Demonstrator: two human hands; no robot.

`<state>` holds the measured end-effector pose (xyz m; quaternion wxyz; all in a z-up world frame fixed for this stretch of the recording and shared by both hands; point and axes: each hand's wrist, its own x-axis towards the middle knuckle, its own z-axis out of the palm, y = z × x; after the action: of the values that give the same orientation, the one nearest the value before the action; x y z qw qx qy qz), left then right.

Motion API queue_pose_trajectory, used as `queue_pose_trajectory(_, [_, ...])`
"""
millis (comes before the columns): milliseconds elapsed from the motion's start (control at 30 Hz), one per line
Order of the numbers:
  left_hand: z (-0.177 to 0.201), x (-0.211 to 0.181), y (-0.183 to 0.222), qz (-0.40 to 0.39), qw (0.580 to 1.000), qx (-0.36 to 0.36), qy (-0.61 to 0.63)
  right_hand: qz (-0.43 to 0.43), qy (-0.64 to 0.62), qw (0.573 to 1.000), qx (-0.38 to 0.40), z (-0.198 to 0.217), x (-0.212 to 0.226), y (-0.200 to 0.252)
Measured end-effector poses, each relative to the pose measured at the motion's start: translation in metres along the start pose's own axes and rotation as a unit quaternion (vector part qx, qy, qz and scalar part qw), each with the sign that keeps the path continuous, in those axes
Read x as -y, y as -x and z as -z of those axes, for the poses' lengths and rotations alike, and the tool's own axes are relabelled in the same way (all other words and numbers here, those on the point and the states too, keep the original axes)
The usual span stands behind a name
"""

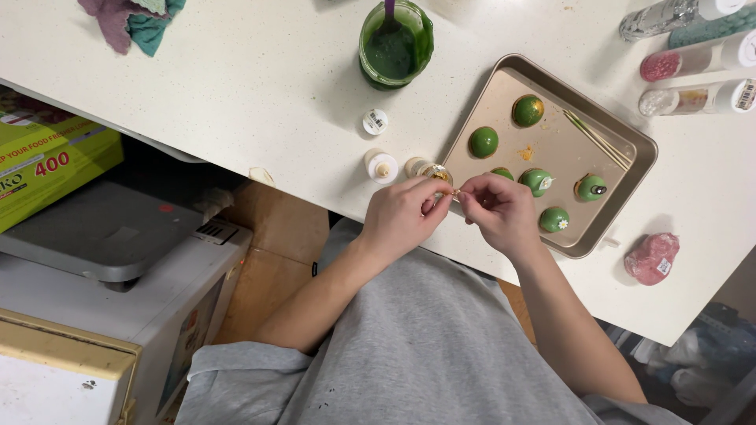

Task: Decorating green round desserts with gold flakes and red sprinkles.

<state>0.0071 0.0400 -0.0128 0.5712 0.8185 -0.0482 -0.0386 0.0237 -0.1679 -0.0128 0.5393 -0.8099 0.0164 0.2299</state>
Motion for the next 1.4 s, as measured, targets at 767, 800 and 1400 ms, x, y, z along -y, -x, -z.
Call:
queue_pose_trajectory(767, [-0.085, 0.03, 0.051, 0.038, 0.985, 0.112, 0.126, -0.031, 0.201, 0.972, -0.12, 0.122, -0.077, -0.083])
queue_pose_trajectory(800, [-0.091, 0.04, 0.056, 0.064, 0.985, 0.111, 0.112, 0.002, 0.241, 0.963, -0.117, 0.123, -0.081, -0.088])
queue_pose_trajectory(1400, [-0.108, 0.045, 0.018, 0.087, 0.975, 0.12, 0.166, 0.084, 0.391, 0.911, -0.105, 0.13, -0.088, -0.099])
